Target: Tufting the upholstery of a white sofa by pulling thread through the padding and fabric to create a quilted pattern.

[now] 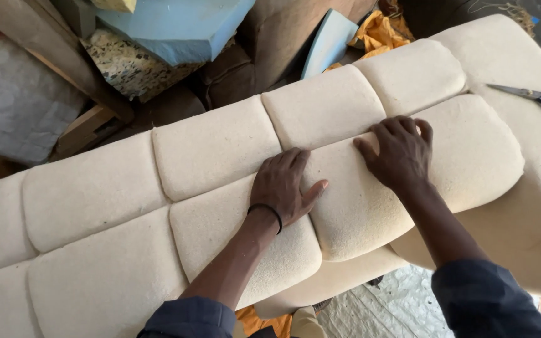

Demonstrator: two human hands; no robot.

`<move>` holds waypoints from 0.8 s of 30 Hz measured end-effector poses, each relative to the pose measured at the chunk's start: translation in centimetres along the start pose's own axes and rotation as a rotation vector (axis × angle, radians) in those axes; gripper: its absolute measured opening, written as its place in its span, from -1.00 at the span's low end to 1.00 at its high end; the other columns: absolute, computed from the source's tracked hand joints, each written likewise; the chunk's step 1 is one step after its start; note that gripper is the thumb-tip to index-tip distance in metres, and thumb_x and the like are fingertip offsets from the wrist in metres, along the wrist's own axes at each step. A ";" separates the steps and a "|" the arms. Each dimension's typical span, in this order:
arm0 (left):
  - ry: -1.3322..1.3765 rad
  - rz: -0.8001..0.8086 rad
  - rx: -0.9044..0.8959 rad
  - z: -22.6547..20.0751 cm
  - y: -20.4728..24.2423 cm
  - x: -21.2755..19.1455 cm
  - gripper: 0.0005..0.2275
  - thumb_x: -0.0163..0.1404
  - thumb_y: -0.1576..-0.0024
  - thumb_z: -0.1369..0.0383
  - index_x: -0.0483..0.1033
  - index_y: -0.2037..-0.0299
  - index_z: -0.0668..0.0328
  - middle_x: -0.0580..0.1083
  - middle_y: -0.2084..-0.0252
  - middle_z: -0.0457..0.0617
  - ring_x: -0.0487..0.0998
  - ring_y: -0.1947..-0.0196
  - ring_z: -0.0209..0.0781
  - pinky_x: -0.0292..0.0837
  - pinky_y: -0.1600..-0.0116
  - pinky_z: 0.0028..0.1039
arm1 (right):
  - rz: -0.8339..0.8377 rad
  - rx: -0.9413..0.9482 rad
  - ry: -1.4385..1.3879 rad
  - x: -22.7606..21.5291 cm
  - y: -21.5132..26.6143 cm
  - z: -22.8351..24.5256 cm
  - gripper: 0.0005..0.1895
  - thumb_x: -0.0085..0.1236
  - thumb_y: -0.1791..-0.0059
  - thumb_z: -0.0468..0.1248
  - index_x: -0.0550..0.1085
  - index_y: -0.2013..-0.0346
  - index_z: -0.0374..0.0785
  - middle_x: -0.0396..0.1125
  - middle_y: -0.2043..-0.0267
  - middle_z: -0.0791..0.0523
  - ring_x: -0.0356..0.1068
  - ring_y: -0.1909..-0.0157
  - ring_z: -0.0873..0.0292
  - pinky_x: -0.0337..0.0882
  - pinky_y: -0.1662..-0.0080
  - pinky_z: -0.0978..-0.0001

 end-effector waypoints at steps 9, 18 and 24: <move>-0.087 -0.060 0.025 0.1 -0.6 1.7 -0.42 -0.18 -0.42 -0.01 0.37 -0.56 0.13 0.46 -0.43 0.08 0.52 -0.51 0.04 0.38 -0.57 -0.11 | 0.006 -0.109 -0.085 0.2 -1.4 11.6 -0.51 0.12 -0.21 0.19 0.78 0.25 -0.03 0.68 0.12 0.14 0.61 -0.21 0.03 0.24 -0.55 -0.05; -0.095 -0.118 0.017 1.1 -0.9 3.6 -0.46 -0.11 -0.38 0.07 0.39 -0.52 0.13 0.47 -0.40 0.07 0.56 -0.48 0.06 0.41 -0.56 -0.16 | 0.097 -0.025 -0.421 1.6 0.4 12.0 -0.71 0.08 -0.28 0.03 0.72 0.01 0.07 0.59 -0.01 0.19 0.57 -0.27 -0.03 0.62 -0.17 0.03; -0.083 -0.155 0.033 1.1 -0.5 3.0 -0.52 -0.11 -0.38 0.08 0.42 -0.45 0.07 0.48 -0.33 0.04 0.52 -0.49 0.08 0.41 -0.54 -0.11 | 0.281 0.081 -0.621 -1.3 0.5 12.8 -0.53 0.13 -0.17 -0.10 0.35 -0.35 -0.10 0.63 -0.14 0.08 0.45 -0.43 -0.18 0.46 -0.36 -0.34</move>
Point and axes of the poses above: each hand's wrist, its own y-axis away from the middle knuckle, its own x-axis out of the palm, z = x × y, the point moved 9 cm from there along -y, towards the middle knuckle
